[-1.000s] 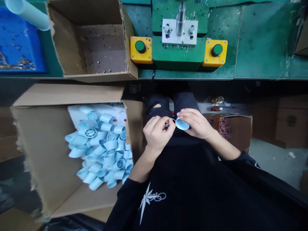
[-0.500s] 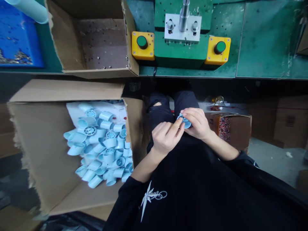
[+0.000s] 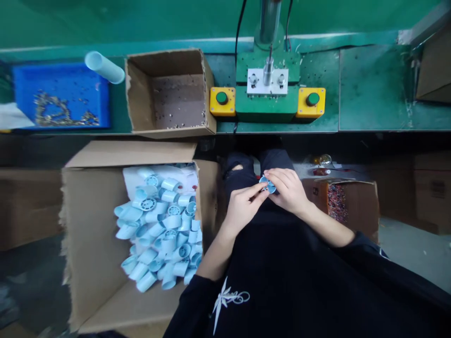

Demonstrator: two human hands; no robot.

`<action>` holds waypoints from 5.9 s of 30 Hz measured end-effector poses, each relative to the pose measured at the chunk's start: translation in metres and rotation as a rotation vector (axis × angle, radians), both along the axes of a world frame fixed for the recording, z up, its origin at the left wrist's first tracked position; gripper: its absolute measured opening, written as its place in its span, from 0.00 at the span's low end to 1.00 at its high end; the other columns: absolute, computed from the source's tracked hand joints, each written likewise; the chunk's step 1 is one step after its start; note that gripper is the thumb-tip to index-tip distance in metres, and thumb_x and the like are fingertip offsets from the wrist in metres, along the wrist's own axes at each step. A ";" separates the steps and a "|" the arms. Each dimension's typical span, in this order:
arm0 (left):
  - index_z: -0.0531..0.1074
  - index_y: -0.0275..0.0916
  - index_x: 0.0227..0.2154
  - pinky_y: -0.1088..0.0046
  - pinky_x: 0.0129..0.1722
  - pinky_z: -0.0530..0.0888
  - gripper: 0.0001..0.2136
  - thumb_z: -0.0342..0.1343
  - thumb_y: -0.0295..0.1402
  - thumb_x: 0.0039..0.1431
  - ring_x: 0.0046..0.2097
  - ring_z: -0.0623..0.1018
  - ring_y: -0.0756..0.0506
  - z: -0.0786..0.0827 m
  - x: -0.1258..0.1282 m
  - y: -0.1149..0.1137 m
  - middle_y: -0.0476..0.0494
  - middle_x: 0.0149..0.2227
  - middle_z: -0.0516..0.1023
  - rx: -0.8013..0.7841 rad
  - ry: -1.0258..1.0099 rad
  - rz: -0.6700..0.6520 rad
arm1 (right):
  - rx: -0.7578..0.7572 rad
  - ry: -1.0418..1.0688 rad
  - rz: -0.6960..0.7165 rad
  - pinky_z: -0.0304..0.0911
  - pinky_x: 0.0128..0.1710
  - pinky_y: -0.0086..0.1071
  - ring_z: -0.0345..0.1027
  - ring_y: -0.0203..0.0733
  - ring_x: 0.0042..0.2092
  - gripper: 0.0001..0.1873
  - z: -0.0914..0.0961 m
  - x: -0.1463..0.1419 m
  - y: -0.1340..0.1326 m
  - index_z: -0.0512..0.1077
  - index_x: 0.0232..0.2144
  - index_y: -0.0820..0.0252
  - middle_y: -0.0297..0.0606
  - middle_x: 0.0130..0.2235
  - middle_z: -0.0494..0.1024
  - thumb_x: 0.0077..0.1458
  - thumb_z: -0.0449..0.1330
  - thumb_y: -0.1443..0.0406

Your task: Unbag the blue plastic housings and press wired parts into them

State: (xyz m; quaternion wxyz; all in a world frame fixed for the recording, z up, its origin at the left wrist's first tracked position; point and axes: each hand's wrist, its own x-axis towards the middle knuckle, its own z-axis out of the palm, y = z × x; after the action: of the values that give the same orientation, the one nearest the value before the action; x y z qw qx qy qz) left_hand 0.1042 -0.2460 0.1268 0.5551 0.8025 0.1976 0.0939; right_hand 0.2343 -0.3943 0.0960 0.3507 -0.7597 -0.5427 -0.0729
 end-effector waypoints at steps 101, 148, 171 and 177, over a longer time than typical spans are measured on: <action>0.86 0.44 0.43 0.65 0.55 0.80 0.10 0.58 0.36 0.67 0.49 0.86 0.38 0.059 0.147 0.199 0.43 0.47 0.88 0.716 -0.016 -0.044 | 0.099 0.062 -0.349 0.75 0.46 0.44 0.81 0.57 0.48 0.34 0.080 0.193 0.136 0.66 0.62 0.59 0.49 0.48 0.83 0.62 0.67 0.48; 0.83 0.35 0.35 0.69 0.37 0.72 0.14 0.71 0.40 0.50 0.37 0.80 0.43 0.155 0.265 0.160 0.42 0.34 0.84 0.403 0.092 -0.253 | 0.170 -0.123 -0.411 0.59 0.54 0.48 0.71 0.53 0.50 0.11 0.007 0.190 0.027 0.77 0.43 0.58 0.46 0.46 0.82 0.65 0.60 0.59; 0.84 0.39 0.38 0.70 0.41 0.73 0.15 0.56 0.41 0.70 0.41 0.83 0.40 0.131 0.243 0.149 0.43 0.34 0.86 0.746 0.044 -0.069 | 0.148 -0.131 -0.388 0.64 0.53 0.48 0.70 0.52 0.52 0.11 0.019 0.186 0.025 0.78 0.47 0.57 0.48 0.49 0.81 0.68 0.58 0.60; 0.84 0.40 0.43 0.57 0.58 0.74 0.15 0.51 0.34 0.74 0.60 0.80 0.33 0.055 0.166 0.153 0.32 0.51 0.85 1.065 0.148 0.151 | 0.131 -0.066 -0.479 0.72 0.57 0.48 0.72 0.49 0.56 0.18 0.022 0.179 0.023 0.75 0.55 0.56 0.46 0.57 0.77 0.69 0.62 0.54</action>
State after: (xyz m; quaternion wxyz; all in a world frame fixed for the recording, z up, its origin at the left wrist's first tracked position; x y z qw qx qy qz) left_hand 0.2703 -0.0925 0.1814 0.0479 0.9609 0.2182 0.1637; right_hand 0.4128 -0.3712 0.1183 0.3541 -0.8396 -0.3525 -0.2134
